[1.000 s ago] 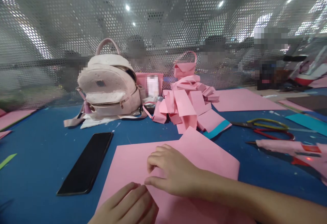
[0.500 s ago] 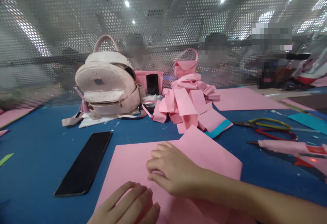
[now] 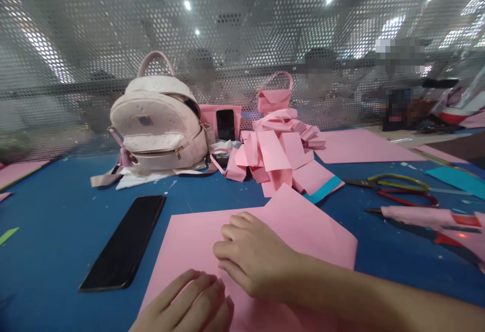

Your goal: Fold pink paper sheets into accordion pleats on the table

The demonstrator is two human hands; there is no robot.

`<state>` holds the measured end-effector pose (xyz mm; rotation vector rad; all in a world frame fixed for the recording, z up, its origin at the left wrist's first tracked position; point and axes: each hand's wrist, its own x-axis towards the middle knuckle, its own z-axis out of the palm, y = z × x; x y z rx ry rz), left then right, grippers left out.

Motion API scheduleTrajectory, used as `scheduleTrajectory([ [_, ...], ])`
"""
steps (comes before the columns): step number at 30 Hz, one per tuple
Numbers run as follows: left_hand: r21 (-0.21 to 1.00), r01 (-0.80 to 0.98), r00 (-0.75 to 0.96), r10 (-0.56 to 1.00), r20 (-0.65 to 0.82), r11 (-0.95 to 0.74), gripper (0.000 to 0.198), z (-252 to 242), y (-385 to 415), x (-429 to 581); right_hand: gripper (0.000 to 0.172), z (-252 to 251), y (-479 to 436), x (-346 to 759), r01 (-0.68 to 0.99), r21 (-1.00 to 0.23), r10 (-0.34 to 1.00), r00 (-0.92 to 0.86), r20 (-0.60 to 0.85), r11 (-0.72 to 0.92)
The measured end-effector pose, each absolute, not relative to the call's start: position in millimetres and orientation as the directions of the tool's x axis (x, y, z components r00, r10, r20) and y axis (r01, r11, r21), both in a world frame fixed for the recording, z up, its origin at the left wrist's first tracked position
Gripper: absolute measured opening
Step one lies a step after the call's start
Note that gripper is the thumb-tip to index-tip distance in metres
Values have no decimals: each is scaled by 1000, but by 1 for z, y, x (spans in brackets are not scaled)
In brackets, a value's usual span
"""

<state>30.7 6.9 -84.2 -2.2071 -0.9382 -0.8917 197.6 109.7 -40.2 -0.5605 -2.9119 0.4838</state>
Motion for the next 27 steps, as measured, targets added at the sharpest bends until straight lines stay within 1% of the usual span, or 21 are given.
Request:
scheduleTrajectory([
  [5, -255, 806, 504, 395, 768, -534, 29, -88, 5, 35, 20, -43, 109, 198, 340, -307, 382, -920, 87, 889],
  [6, -244, 815, 486, 390, 782, -527, 29, -90, 5, 37, 20, -43, 109, 198, 341, -301, 382, -920, 89, 891],
  [10, -131, 847, 339, 333, 880, -516, 30, -97, 6, 44, 21, -44, 110, 198, 339, -280, 376, -922, 91, 898],
  [12, -149, 828, 377, 340, 862, -541, 32, -95, 6, 44, 21, -43, 110, 198, 330, -277, 366, -926, 89, 903],
  [14, -221, 790, 484, 361, 797, -572, 37, -92, 7, 40, 22, -43, 110, 198, 322, -276, 358, -929, 91, 906],
  [17, -285, 754, 556, 344, 757, -591, 38, -87, 8, 33, 23, -43, 111, 199, 318, -277, 357, -928, 104, 907],
  [22, -291, 737, 575, 341, 744, -610, 36, -90, 9, 30, 24, -44, 110, 200, 315, -266, 353, -930, 106, 911],
  [27, -239, 749, 535, 351, 768, -618, 35, -88, 8, 32, 24, -44, 110, 200, 319, -237, 349, -932, 95, 918],
])
